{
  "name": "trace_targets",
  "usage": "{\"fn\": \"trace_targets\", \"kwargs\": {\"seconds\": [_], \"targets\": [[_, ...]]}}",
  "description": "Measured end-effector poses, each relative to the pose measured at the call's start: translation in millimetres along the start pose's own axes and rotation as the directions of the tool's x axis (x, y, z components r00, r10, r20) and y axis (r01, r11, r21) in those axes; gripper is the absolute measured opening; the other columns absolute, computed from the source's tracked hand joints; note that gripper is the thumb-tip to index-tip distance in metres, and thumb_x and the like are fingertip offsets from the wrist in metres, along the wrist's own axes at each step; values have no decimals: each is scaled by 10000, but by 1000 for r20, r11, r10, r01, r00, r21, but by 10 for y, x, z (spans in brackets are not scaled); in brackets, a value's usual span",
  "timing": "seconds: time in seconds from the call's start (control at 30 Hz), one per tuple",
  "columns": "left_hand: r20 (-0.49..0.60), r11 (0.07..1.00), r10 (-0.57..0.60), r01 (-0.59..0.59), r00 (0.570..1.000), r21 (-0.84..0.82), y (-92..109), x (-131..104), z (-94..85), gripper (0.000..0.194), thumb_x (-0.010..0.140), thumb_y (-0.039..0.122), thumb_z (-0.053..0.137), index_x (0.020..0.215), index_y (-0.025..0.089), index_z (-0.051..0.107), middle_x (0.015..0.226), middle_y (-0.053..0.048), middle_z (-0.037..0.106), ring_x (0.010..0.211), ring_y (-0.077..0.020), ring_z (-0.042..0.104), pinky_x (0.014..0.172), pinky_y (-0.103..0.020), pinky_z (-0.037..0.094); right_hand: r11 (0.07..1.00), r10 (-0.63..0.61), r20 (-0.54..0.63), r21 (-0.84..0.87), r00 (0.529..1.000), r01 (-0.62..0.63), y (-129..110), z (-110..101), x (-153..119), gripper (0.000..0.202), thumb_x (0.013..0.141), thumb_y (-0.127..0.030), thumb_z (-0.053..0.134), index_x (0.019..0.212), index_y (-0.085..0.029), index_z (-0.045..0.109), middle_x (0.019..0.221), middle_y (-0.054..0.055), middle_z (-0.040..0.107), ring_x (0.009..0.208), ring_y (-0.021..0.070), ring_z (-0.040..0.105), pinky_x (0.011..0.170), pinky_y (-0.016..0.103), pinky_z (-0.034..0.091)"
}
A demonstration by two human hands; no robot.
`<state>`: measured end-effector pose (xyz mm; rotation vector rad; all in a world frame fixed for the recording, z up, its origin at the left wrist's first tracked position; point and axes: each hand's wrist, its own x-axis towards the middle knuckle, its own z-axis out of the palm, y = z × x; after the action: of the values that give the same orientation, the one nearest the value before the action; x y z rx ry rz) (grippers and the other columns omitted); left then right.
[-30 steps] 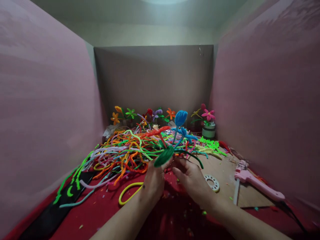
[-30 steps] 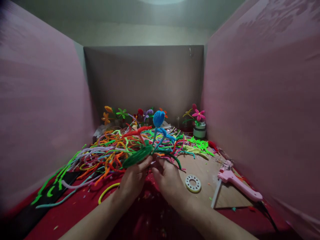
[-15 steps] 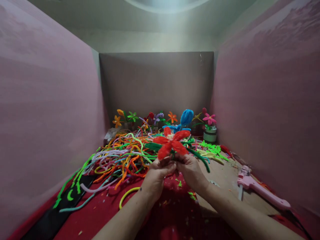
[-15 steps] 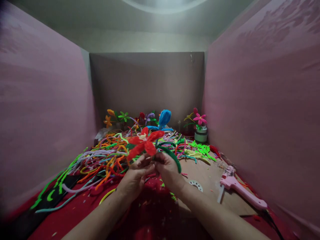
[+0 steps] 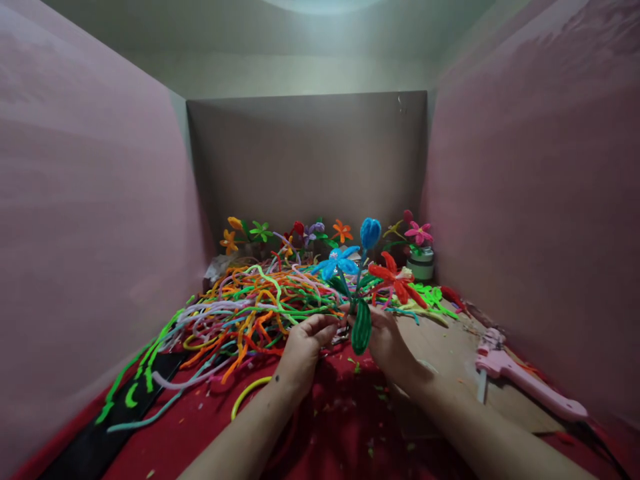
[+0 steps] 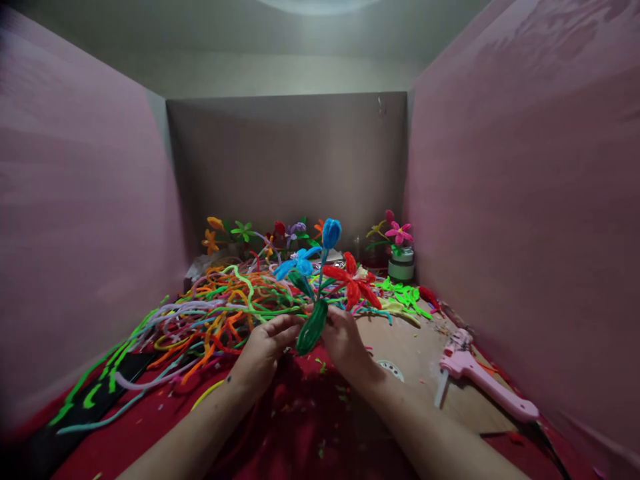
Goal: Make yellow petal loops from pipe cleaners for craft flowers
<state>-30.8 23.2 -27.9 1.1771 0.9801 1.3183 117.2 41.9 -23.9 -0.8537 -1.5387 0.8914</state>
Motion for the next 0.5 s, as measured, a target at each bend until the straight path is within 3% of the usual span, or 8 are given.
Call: {"fn": "trace_targets", "kwargs": {"seconds": [0.13,0.23,0.5], "targets": [[-46,999,-31,30,998,-23,33,-16,7,280,601,295,731,811,123,664,708,-28,643,627,-123,555,621,-230,420,998,-14,27,-64,1000,16,55,-26,0,180,745,-244,516,659,-142,638,535,-8,530,530,108,433,526,222,377],[-35,1000,-24,24,999,-6,50,-31,13,285,608,307,722,818,122,665,716,-31,643,649,-136,562,632,-239,422,999,6,43,-34,999,-5,77,-19,-3,187,751,-265,526,705,-147,662,550,2,562,564,129,477,547,233,400],[-59,999,-17,18,998,28,15,-5,14,229,619,264,727,799,129,686,708,-19,651,604,-87,508,589,-192,381,998,42,84,47,996,-46,34,-26,-9,216,768,-311,547,825,-162,693,785,41,665,752,189,566,744,315,444]]}}
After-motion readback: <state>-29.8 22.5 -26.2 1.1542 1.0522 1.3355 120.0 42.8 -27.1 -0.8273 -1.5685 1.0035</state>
